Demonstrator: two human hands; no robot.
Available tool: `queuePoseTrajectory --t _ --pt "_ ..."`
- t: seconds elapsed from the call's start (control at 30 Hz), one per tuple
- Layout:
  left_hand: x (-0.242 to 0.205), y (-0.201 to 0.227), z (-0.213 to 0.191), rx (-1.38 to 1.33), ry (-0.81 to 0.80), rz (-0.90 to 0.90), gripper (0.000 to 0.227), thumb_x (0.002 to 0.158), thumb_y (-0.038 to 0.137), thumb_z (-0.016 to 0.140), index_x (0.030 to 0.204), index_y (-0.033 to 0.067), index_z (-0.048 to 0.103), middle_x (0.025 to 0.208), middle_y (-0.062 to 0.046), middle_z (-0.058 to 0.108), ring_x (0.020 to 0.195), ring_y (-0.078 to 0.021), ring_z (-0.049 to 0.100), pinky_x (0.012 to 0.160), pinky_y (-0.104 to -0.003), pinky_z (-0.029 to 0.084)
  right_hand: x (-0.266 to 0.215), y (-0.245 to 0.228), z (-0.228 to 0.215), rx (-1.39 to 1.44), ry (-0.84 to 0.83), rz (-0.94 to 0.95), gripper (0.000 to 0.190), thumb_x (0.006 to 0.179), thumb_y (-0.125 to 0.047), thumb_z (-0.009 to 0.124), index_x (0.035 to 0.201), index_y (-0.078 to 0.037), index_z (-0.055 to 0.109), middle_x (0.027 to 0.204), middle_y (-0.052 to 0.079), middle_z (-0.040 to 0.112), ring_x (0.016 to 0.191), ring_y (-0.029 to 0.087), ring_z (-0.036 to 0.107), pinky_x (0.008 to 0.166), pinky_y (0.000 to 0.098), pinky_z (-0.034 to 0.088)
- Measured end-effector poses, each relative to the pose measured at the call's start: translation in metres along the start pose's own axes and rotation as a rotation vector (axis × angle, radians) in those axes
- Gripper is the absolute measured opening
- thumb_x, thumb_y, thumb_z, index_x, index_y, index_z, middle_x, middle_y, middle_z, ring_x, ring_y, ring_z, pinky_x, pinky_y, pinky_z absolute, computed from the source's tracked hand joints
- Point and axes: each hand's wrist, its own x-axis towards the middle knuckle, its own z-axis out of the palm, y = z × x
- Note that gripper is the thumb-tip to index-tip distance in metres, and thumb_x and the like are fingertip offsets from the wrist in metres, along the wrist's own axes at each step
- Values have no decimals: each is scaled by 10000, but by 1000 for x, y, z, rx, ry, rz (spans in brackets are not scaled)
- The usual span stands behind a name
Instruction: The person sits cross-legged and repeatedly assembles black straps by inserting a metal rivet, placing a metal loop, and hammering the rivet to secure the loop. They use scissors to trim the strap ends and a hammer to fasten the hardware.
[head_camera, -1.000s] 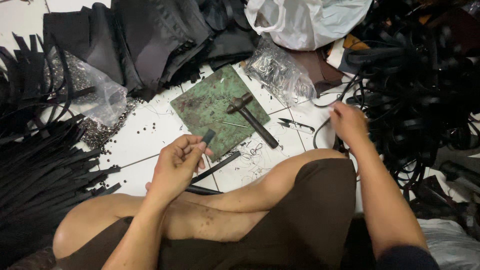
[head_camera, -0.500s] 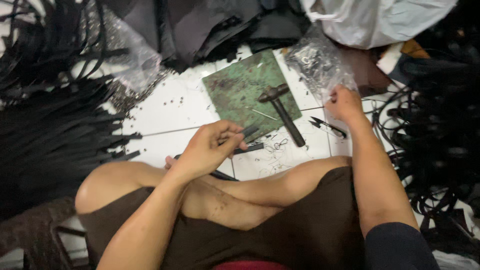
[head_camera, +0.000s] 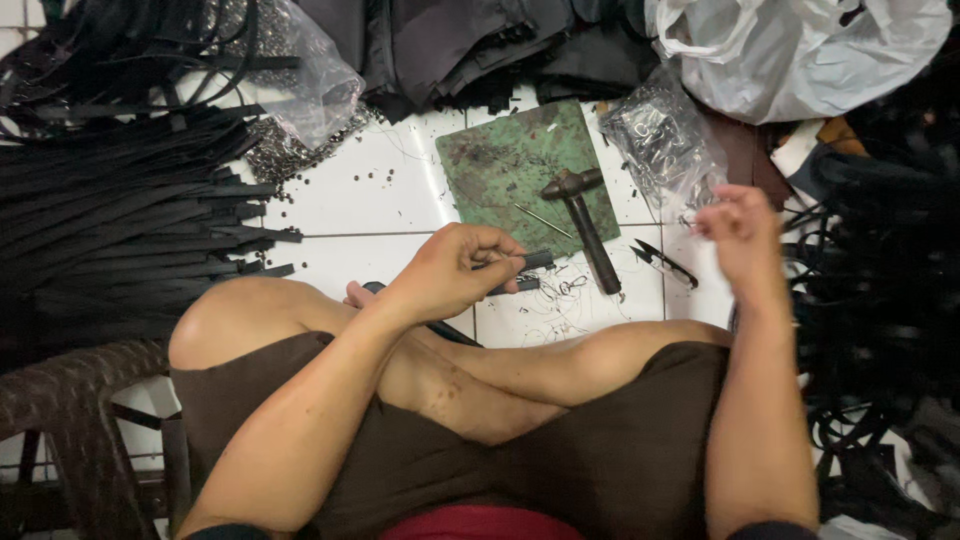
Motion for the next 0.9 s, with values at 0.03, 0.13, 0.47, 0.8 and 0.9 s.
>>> queuePoseTrajectory --t 0.03,0.13,0.47,0.8,0.9 --pt "-1 2 0 -4 -4 1 164 970 237 657 1015 96 727 738 -6 764 669 -17 635 556 -193 386 -22 -17 16 -4 2 2 290 1017 -52 610 1301 -66 555 983 102 702 836 181 669 815 291 550" --pt "-6 5 -1 -88 -28 -3 185 877 115 667 1022 53 765 737 -84 761 492 -75 547 504 -181 450 -81 -64 68 294 -242 -163 222 968 25 650 1182 -16 607 901 145 754 729 170 719 725 284 612" --pt "-12 -3 2 -298 -78 7 152 881 66 687 1004 14 759 776 -111 760 485 -64 585 481 -174 437 -131 -109 125 774 -232 -221 128 847 126 734 965 94 694 944 241 706 731 216 710 671 332 626" --pt "-4 -6 7 -329 -91 3 137 865 65 693 971 12 763 768 -125 764 464 -50 554 468 -168 425 -129 -85 136 985 -217 -13 131 896 89 692 1019 94 647 974 197 674 837 203 670 734 266 596" --pt "-7 -1 9 -321 -67 -19 145 855 64 694 969 15 767 756 -121 757 456 -51 544 465 -170 418 -128 -88 134 1031 -208 47 137 902 71 695 1023 103 639 945 224 695 808 206 711 721 257 624"
